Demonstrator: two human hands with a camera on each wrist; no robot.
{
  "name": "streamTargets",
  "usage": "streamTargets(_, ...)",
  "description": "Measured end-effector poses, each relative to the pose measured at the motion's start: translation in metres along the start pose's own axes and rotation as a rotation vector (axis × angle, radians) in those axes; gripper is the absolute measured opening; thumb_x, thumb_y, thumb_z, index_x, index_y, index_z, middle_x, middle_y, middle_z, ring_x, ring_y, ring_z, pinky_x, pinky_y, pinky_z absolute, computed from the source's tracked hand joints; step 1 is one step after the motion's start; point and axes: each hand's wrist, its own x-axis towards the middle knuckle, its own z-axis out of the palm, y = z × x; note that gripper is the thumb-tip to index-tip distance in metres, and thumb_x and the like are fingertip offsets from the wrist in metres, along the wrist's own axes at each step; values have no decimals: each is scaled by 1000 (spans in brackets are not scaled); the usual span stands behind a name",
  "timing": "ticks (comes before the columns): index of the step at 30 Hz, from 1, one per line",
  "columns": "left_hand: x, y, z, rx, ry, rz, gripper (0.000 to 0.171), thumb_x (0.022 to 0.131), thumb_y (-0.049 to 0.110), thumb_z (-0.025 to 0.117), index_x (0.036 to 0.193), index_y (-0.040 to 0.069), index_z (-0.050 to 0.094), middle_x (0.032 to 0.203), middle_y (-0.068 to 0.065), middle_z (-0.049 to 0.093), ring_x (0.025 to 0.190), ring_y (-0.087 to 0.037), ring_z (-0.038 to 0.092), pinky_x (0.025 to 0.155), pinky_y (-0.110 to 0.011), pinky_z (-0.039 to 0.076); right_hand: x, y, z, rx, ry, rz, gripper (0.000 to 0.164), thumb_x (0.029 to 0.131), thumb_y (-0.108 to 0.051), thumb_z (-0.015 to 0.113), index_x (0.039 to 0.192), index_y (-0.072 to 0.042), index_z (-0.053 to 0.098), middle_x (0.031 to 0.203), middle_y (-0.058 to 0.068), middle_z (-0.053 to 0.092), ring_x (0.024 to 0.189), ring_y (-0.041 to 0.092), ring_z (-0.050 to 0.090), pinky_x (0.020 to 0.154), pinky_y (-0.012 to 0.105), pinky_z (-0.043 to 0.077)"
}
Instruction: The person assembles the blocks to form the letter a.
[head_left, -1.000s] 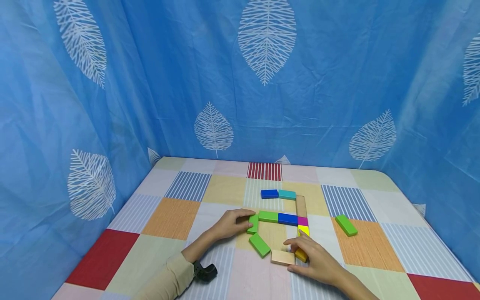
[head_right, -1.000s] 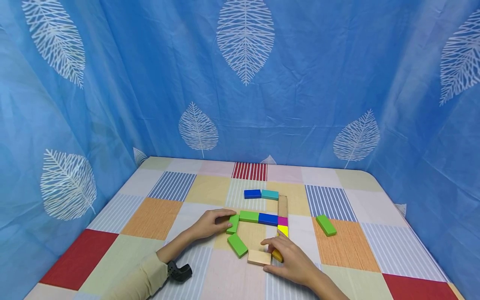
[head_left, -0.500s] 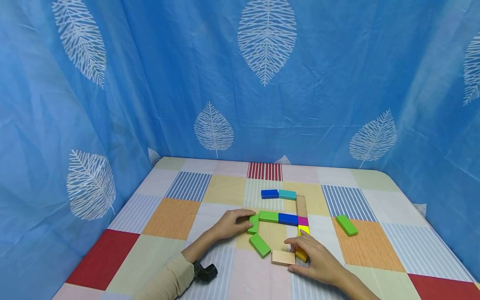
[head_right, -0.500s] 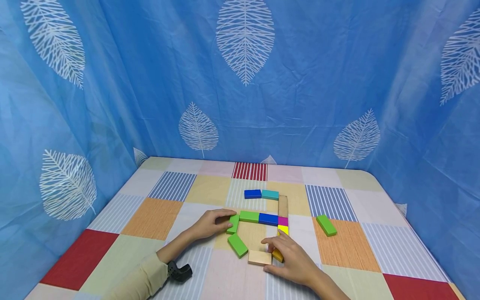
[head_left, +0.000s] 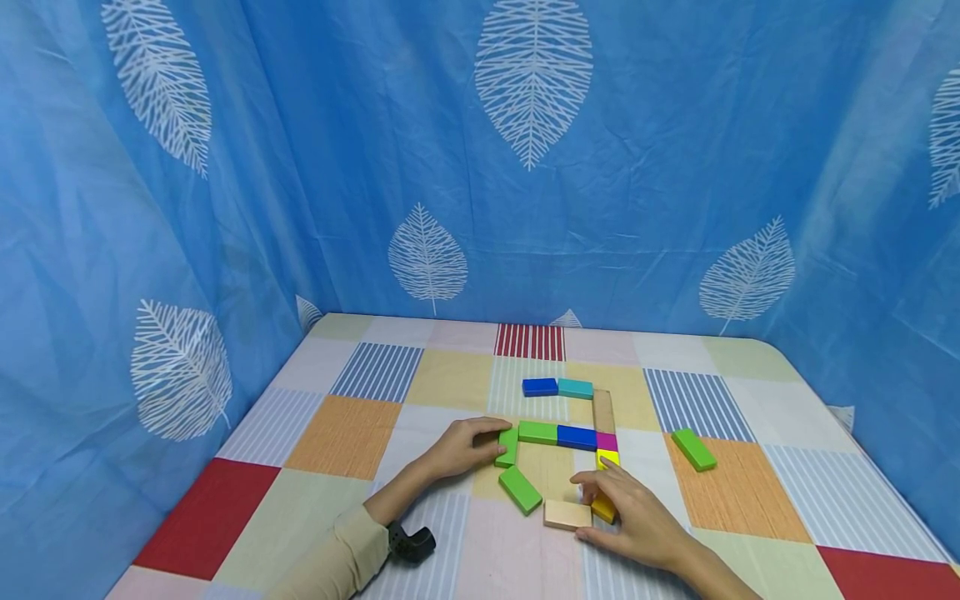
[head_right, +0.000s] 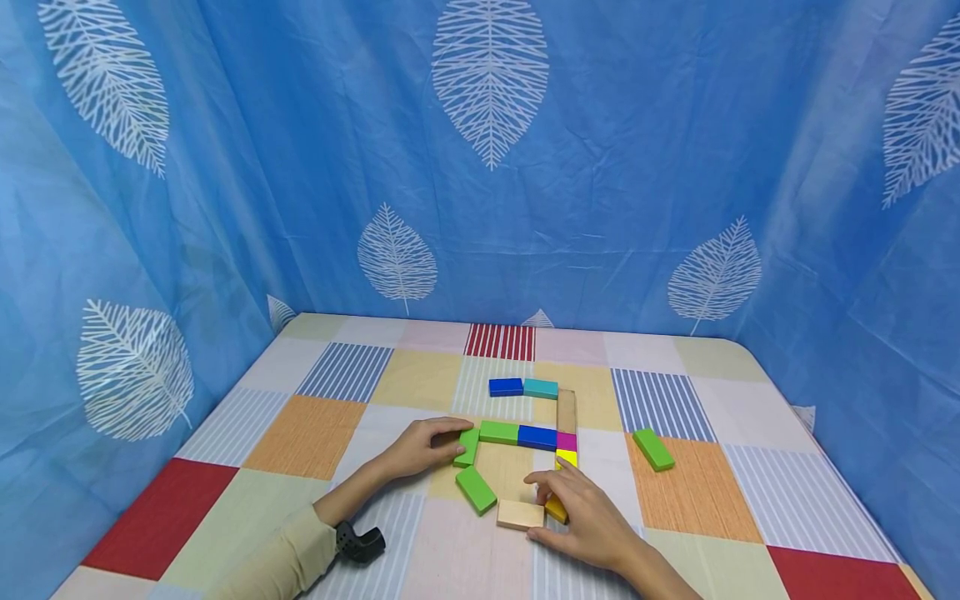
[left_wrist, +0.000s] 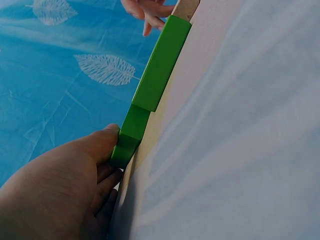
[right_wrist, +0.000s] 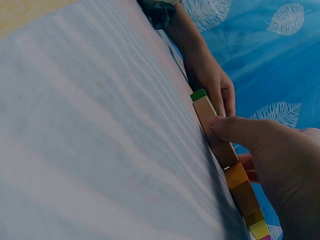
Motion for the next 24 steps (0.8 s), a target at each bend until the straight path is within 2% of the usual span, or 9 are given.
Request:
streamTargets(6, 0, 0, 0, -11, -2, -11, 40, 90, 29, 61, 125, 9, 59, 125, -4, 57, 119, -18, 49, 99, -31, 39, 0, 1, 0, -1, 1, -15, 55, 74, -42, 76, 120, -21, 55, 88, -21, 48, 83, 1, 47, 83, 16, 36)
streamTargets(19, 0, 1, 0, -13, -3, -33, 40, 90, 29, 61, 125, 10, 58, 126, -4, 57, 119, -17, 49, 99, -32, 39, 0, 2, 0, 9, 5, -27, 56, 73, -40, 77, 119, -19, 55, 88, -20, 49, 83, 2, 47, 82, 15, 35)
streamTargets(21, 0, 1, 0, -14, -3, -32, 40, 89, 28, 62, 125, 10, 59, 126, -4, 57, 119, -17, 48, 99, -32, 39, 0, 2, 0, 13, 3, -24, 56, 72, -40, 78, 119, -18, 56, 88, -19, 49, 84, 2, 48, 85, 15, 35)
streamTargets(24, 1, 1, 0, -11, -2, -28, 40, 89, 28, 62, 125, 10, 59, 125, -4, 57, 119, -17, 49, 99, -31, 39, 0, 3, 0, 20, -11, -13, 57, 72, -41, 77, 120, -19, 55, 88, -20, 50, 86, 1, 49, 98, 21, 30)
